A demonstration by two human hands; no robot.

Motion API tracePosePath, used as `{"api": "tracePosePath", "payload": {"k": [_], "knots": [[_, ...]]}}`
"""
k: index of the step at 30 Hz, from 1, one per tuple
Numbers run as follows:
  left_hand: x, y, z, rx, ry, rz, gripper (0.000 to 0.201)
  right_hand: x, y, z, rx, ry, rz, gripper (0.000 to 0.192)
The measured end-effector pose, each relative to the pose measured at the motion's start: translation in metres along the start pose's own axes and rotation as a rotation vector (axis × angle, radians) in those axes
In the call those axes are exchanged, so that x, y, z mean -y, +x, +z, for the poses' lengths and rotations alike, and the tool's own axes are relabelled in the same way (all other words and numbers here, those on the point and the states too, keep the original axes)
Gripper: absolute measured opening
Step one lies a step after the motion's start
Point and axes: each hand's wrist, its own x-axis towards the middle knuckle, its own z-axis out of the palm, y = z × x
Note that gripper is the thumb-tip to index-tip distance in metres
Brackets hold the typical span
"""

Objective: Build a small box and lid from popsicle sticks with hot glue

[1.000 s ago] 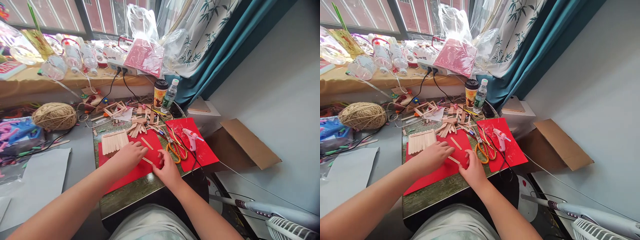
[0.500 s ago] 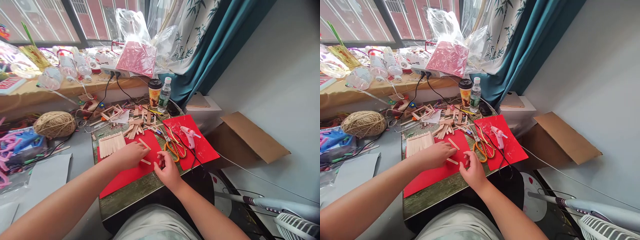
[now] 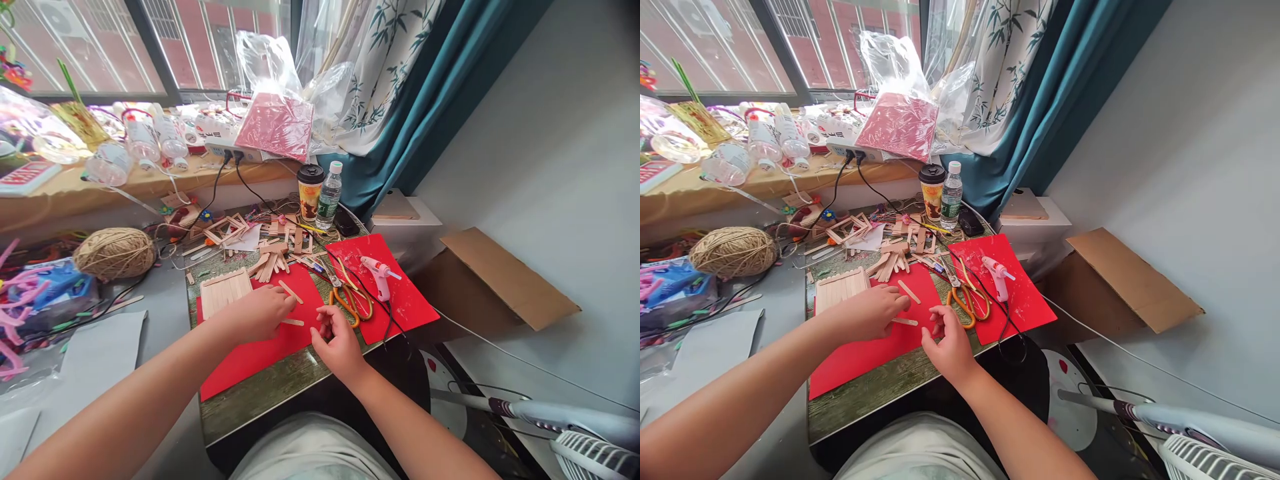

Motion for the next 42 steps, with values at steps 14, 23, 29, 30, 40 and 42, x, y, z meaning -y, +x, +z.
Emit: {"api": "tracePosePath", "payload": {"k": [14,23,29,30,40,42], "knots": [[-0.027,-0.027,-0.058,-0.253,-0.281,-0.042,0.029,0.052,0.010,0.030,-0.004,0.492,-0.066,0.021],[-0.027,-0.033,-0.060,-0.293,-0.352,-0.070,0.031,0.058,0.019,0.037,-0.027,0.574,-0.077,0.006],[-0.028,-0.037,-0.062,-0.330,-0.370,-0.055,0.033,0.062,0.023,0.039,-0.019,0.567,-0.031,0.013],[-0.026,-0.041,-0.063,-0.358,-0.369,-0.051,0.034,0.062,0.024,0.038,-0.028,0.563,-0.026,0.014],[-0.044,-0.112,0.016,-1.057,-1.591,-0.670,0.015,0.054,0.047,0.010,-0.173,0.511,0.028,0.016],[-0.059,-0.104,0.042,-1.004,-2.046,-0.833,0.010,0.058,0.056,0.007,-0.149,0.455,-0.004,0.016]]}}
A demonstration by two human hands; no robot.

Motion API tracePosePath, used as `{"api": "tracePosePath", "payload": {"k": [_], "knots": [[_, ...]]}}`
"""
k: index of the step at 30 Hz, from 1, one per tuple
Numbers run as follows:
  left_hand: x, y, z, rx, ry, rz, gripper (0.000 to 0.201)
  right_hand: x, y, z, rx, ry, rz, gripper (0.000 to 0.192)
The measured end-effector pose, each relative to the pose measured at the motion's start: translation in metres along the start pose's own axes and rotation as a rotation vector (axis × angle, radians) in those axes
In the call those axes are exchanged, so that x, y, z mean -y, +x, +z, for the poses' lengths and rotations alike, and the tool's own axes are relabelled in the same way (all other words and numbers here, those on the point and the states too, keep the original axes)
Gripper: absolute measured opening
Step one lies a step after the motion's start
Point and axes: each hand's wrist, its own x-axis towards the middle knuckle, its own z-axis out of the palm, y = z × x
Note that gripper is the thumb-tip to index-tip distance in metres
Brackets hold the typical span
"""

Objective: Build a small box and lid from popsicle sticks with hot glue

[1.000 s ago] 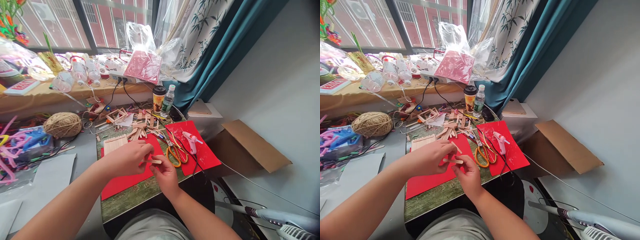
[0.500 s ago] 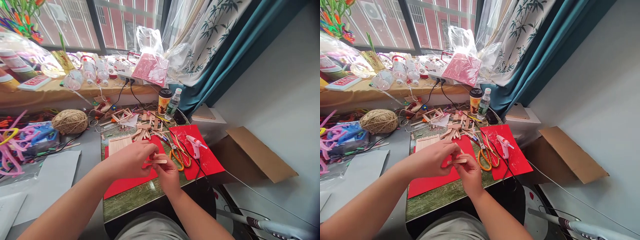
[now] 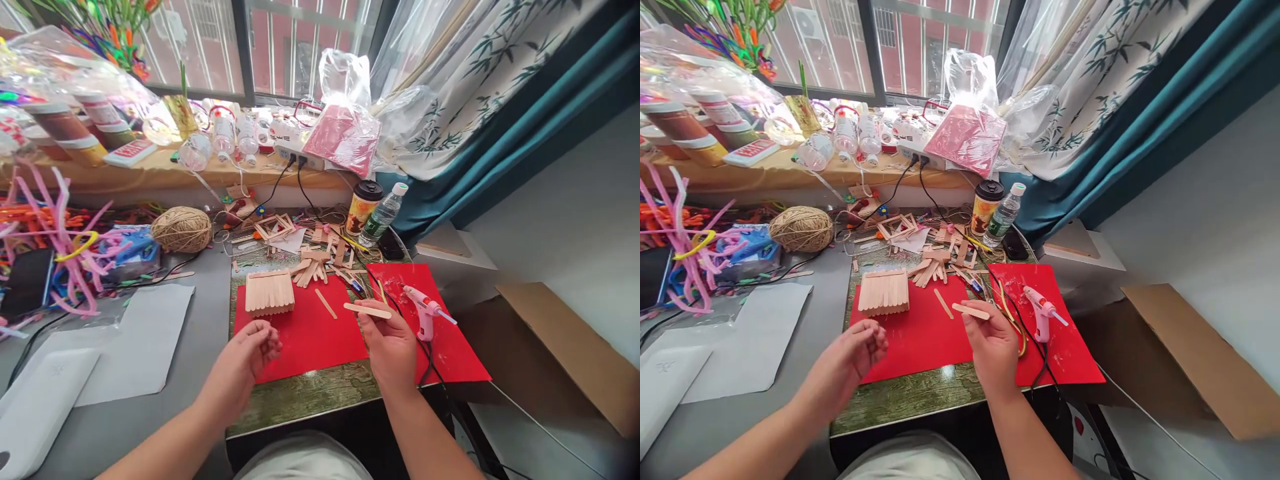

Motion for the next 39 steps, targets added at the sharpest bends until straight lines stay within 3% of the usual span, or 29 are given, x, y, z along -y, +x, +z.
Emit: {"api": "tracePosePath", "payload": {"k": [3,5,10,16,23,26,30,39], "knots": [[0.023,0.007,0.010,-0.247,-0.319,-0.079,0.012,0.010,0.012,0.009,0.107,-0.108,-0.051,0.010],[0.022,0.016,0.017,-0.290,-0.436,-0.041,0.016,0.016,0.019,0.019,0.192,-0.177,-0.084,0.007],[0.008,0.037,0.015,-0.178,-0.553,0.032,0.026,0.027,0.036,0.047,0.436,-0.421,-0.219,0.007],[0.008,0.046,0.002,-0.056,-0.711,0.038,0.038,0.023,0.058,0.087,0.787,-0.650,-0.409,0.019],[0.004,0.044,-0.002,-0.124,-0.776,-0.004,0.043,0.005,0.064,0.132,1.092,-0.885,-0.469,0.015],[0.003,0.043,-0.002,-0.145,-0.737,-0.015,0.039,-0.002,0.062,0.143,1.171,-0.985,-0.471,0.013],[0.006,0.041,-0.002,-0.085,-0.695,0.042,0.031,-0.009,0.060,0.149,1.239,-1.078,-0.462,0.015],[0.010,0.042,-0.004,-0.070,-0.636,0.057,0.010,-0.010,0.059,0.156,1.323,-1.183,-0.418,0.019]]}}
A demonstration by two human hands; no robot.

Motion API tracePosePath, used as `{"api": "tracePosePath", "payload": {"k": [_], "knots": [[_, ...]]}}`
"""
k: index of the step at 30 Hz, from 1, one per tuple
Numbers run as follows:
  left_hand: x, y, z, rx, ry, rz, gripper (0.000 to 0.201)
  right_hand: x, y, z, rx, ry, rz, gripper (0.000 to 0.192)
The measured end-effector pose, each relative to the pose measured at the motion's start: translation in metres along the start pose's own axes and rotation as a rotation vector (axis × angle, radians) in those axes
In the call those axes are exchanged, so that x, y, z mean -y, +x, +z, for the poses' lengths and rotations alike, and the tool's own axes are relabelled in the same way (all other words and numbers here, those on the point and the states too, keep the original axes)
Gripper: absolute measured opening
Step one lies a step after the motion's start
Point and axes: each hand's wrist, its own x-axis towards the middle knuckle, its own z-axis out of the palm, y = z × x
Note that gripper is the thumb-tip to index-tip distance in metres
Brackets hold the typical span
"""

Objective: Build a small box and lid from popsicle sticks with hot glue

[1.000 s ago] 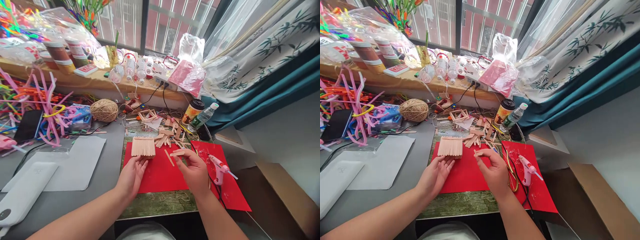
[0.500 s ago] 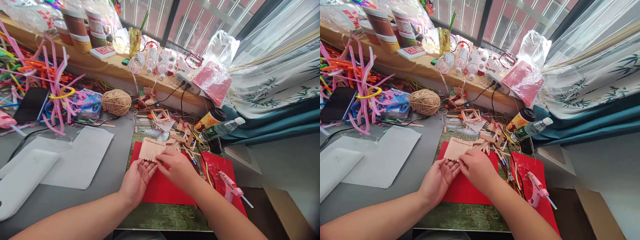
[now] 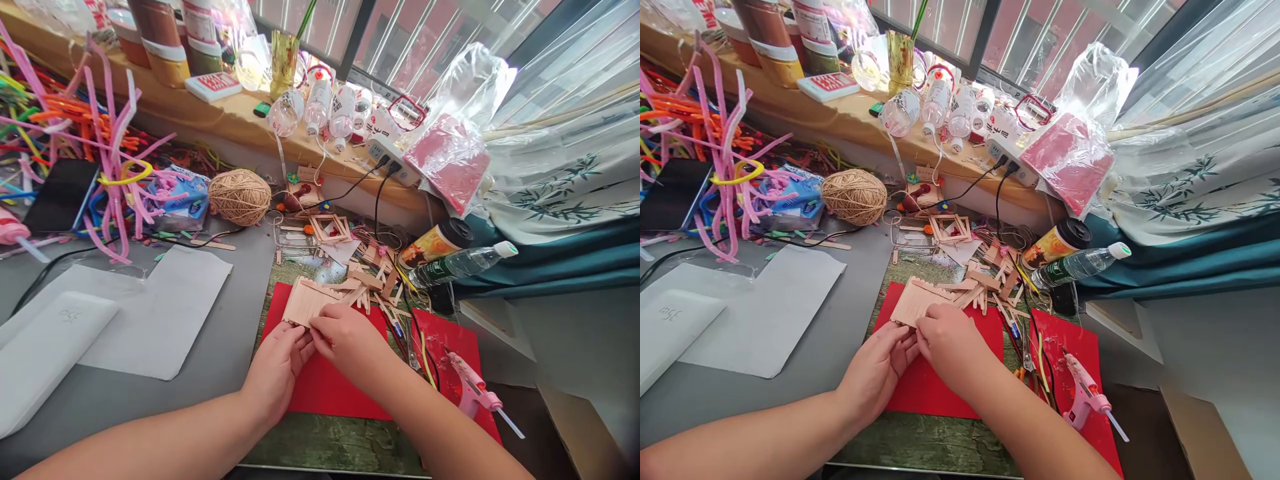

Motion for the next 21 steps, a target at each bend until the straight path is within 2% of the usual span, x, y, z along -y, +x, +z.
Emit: {"api": "tracePosePath", "payload": {"k": [11,17,19,21], "knots": [[0.002,0.005,-0.003,-0.094,0.008,-0.016,0.017,-0.005,-0.004,0.006,-0.065,0.043,-0.051,0.017],[0.002,0.006,-0.004,-0.119,0.046,-0.029,0.018,-0.001,-0.002,0.006,-0.094,0.079,-0.024,0.018],[0.001,0.006,-0.004,-0.116,0.056,-0.028,0.018,-0.004,-0.007,0.002,-0.126,0.106,-0.039,0.014],[0.001,0.006,-0.003,-0.113,0.051,-0.023,0.017,-0.009,-0.018,-0.001,-0.218,0.169,-0.055,0.017]]}}
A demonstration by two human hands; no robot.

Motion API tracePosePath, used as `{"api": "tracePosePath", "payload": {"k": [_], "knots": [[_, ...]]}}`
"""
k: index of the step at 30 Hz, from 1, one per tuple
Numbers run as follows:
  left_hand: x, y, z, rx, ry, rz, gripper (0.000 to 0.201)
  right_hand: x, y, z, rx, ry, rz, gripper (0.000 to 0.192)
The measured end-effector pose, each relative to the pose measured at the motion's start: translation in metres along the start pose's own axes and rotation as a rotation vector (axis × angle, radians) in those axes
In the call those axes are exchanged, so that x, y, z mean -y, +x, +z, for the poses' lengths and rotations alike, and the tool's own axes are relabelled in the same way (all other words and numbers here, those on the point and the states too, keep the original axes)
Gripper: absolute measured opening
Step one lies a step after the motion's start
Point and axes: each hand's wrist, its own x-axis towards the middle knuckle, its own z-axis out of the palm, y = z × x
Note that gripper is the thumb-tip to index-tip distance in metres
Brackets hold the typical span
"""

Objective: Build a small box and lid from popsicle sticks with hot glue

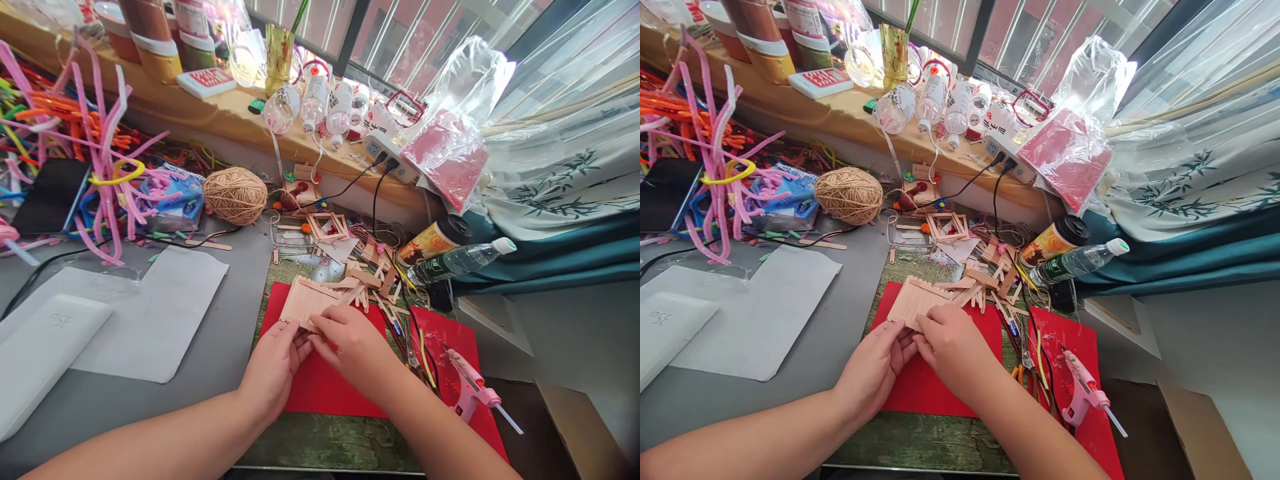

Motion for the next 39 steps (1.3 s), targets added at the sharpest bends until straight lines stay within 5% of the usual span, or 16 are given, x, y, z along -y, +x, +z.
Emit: {"api": "tracePosePath", "payload": {"k": [3,6,9,12,16,22,39], "knots": [[0.000,0.001,0.002,-0.023,-0.005,0.008,0.015,0.000,-0.030,0.005,-0.248,0.259,0.131,0.018],[0.000,0.003,0.003,-0.055,0.005,0.018,0.015,0.014,-0.062,0.038,-0.475,0.773,0.526,0.012],[0.002,0.004,0.003,-0.071,0.024,0.043,0.013,0.036,-0.071,0.082,-0.523,1.392,0.885,0.023],[0.003,0.002,0.004,-0.076,0.047,0.068,0.012,0.049,-0.057,0.101,-0.672,1.802,0.925,0.032],[0.004,-0.002,0.009,-0.039,0.101,0.110,0.014,0.051,-0.035,0.093,-0.816,2.119,0.895,0.029],[0.008,-0.010,0.011,0.000,0.189,0.132,0.013,0.049,-0.029,0.095,-0.826,2.347,0.816,0.027],[0.015,-0.006,0.010,0.027,0.252,0.138,0.022,0.050,-0.029,0.099,-0.920,2.298,0.800,0.025]]}}
